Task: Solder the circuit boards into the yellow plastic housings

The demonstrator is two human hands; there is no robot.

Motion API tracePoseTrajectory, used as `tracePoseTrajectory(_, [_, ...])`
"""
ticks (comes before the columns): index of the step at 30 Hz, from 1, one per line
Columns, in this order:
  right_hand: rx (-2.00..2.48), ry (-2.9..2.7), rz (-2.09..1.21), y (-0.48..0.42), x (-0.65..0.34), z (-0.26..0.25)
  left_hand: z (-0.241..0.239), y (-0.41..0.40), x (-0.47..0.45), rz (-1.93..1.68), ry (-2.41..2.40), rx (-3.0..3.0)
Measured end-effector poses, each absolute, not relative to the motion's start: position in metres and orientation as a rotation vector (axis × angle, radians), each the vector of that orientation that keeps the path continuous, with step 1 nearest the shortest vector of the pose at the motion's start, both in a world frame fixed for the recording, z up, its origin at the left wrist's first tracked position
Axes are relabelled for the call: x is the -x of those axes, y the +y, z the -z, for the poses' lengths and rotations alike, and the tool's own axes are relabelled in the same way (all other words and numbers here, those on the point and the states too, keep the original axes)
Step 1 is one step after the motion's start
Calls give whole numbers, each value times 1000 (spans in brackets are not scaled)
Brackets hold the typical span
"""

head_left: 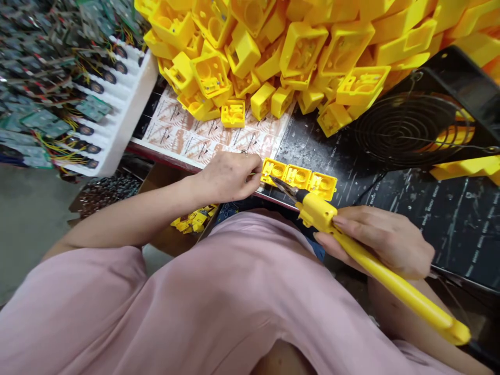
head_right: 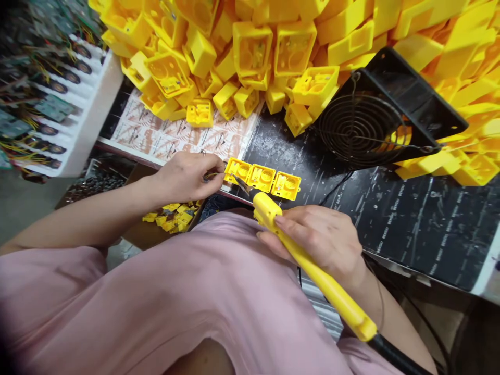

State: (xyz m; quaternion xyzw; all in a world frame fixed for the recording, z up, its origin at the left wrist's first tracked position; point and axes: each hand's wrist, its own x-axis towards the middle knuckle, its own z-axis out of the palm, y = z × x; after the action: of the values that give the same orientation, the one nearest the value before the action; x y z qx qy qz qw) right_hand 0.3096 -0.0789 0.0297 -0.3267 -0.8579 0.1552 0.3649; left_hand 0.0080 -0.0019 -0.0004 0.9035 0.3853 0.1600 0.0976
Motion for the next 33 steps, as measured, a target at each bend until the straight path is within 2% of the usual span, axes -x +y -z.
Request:
tracePoseTrajectory(6, [756, -2249, -304, -70, -300, -37, -2, -1, -10, -430, 1139, -2686])
tracePoseTrajectory(14, [820, -2366, -361, -74, -301, -56, -2, 0, -13, -337, 1175, -2668])
tracePoseTrajectory(21, [742, -2313, -277, -69, -301, -45, -5, 1, -16, -229, 1208, -2639])
tracePoseTrajectory(28, [822, -2286, -350, -75, -311, -51, -5, 1, -15, -275, 1196, -2637])
tracePoseTrajectory(33, [876, -2165, -355, -77, -321, -38, -8, 2, -16, -228, 1227, -2642])
